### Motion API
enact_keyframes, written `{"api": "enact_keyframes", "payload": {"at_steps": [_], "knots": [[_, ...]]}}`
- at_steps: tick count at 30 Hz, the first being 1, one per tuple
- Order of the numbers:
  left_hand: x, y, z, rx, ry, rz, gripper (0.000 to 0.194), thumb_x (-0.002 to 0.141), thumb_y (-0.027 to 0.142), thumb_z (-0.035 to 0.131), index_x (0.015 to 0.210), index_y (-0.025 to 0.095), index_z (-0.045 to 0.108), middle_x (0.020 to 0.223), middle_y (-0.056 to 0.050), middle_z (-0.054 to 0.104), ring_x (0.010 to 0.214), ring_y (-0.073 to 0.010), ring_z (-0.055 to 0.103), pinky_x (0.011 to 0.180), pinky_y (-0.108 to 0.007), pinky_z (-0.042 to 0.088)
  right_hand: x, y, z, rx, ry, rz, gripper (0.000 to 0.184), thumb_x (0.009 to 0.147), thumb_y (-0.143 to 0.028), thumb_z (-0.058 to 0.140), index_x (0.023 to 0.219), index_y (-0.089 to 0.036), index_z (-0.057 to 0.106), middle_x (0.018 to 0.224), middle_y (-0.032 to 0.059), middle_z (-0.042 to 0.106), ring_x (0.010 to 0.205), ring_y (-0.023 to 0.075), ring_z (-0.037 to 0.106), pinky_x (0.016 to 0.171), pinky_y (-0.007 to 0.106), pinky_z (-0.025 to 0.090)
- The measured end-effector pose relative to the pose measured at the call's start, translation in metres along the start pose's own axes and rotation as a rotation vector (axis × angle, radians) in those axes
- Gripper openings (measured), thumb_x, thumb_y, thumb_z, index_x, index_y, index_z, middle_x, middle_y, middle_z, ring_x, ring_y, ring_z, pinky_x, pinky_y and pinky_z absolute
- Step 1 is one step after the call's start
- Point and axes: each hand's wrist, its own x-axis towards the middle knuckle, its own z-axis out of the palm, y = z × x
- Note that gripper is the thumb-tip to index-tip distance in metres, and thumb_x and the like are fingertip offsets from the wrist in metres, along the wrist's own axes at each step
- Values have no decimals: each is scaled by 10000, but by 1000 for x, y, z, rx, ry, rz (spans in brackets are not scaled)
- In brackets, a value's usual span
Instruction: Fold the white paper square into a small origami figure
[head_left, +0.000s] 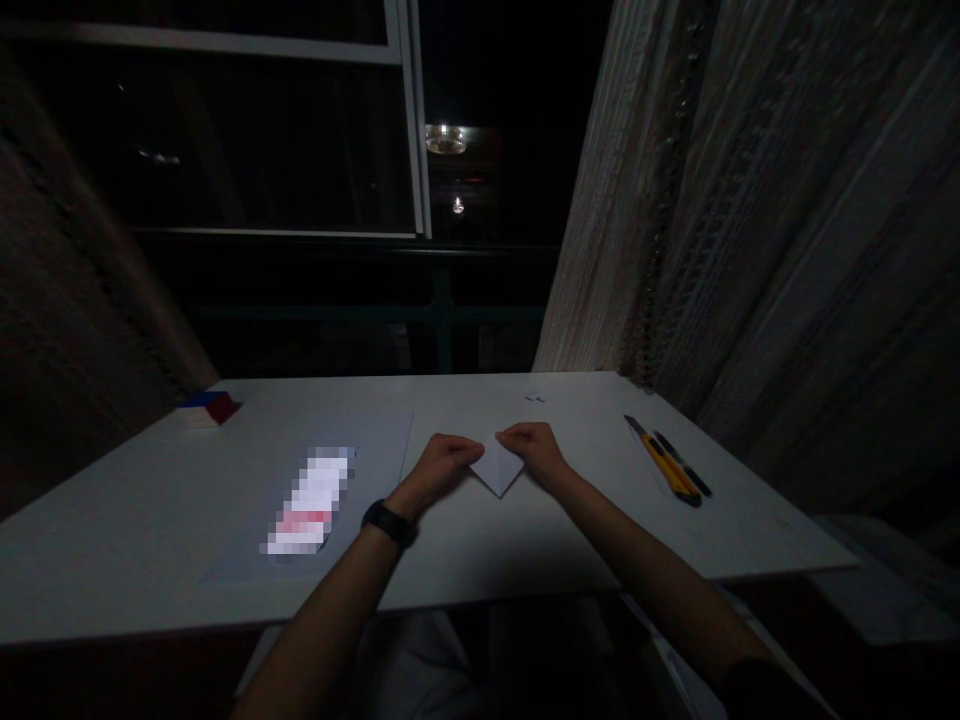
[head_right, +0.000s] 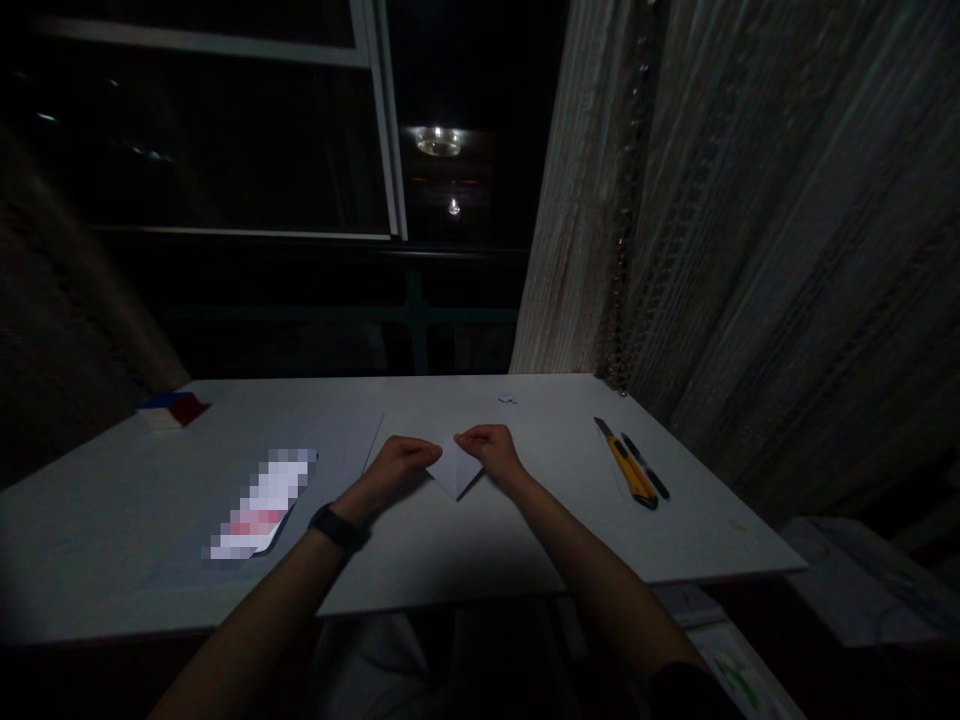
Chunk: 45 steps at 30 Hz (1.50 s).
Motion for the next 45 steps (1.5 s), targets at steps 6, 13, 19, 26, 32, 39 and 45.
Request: {"api": "enact_keyframes", "payload": {"at_steps": [6, 13, 19, 26, 32, 39, 45], "knots": [[2, -6, -2, -69, -41, -32, 320, 669, 390, 633, 737, 87, 706, 722, -117, 682, 656, -178, 587, 632, -290, 432, 6, -4, -13, 51, 106, -7, 284, 520, -410, 732, 563, -139, 657, 514, 21, 598, 497, 137, 503, 502, 269, 372], [4, -7, -4, -66, 77, 2, 317, 686, 376, 623, 785, 86, 704, 755, -119, 680, 673, -179, 592, 631, -289, 436, 6, -6, -14, 98, 124, -4, 263, 525, -383, 734, 571, -133, 666, 520, 21, 600, 501, 134, 502, 512, 270, 375], [3, -7, -2, 52, 73, 50, 344, 670, 411, 647, 815, 105, 706, 782, -92, 681, 719, -177, 586, 653, -278, 431, -3, -4, 1, 37, 42, 23, 259, 533, -375, 725, 554, -127, 652, 494, 13, 580, 481, 120, 481, 487, 256, 345], [2, -4, 0, 136, 202, 21, 295, 624, 391, 670, 688, 105, 696, 674, -76, 670, 646, -172, 579, 620, -274, 427, -6, -5, 7, 74, -6, 32, 234, 524, -344, 724, 602, -131, 667, 557, 18, 621, 539, 130, 522, 549, 265, 390], [2, -3, 3, 87, 154, 77, 344, 681, 437, 618, 768, 111, 687, 695, -56, 657, 640, -151, 560, 591, -246, 411, -8, -3, 9, 92, -111, 28, 205, 541, -324, 720, 614, -138, 676, 566, 11, 628, 546, 128, 532, 568, 268, 404], [8, -13, 1, 175, 230, 159, 316, 717, 432, 582, 663, 123, 629, 592, -7, 564, 562, -111, 480, 532, -219, 365, -11, -1, 12, 94, -220, 36, 222, 560, -326, 728, 639, -123, 687, 575, 27, 647, 527, 128, 555, 538, 261, 423], [11, -15, -9, 224, 418, 162, 319, 733, 438, 551, 667, 133, 616, 607, -16, 577, 597, -134, 507, 548, -231, 374, -9, -3, 2, 119, -350, 131, 266, 596, -343, 712, 655, -86, 678, 537, 65, 645, 466, 139, 579, 512, 281, 468]]}}
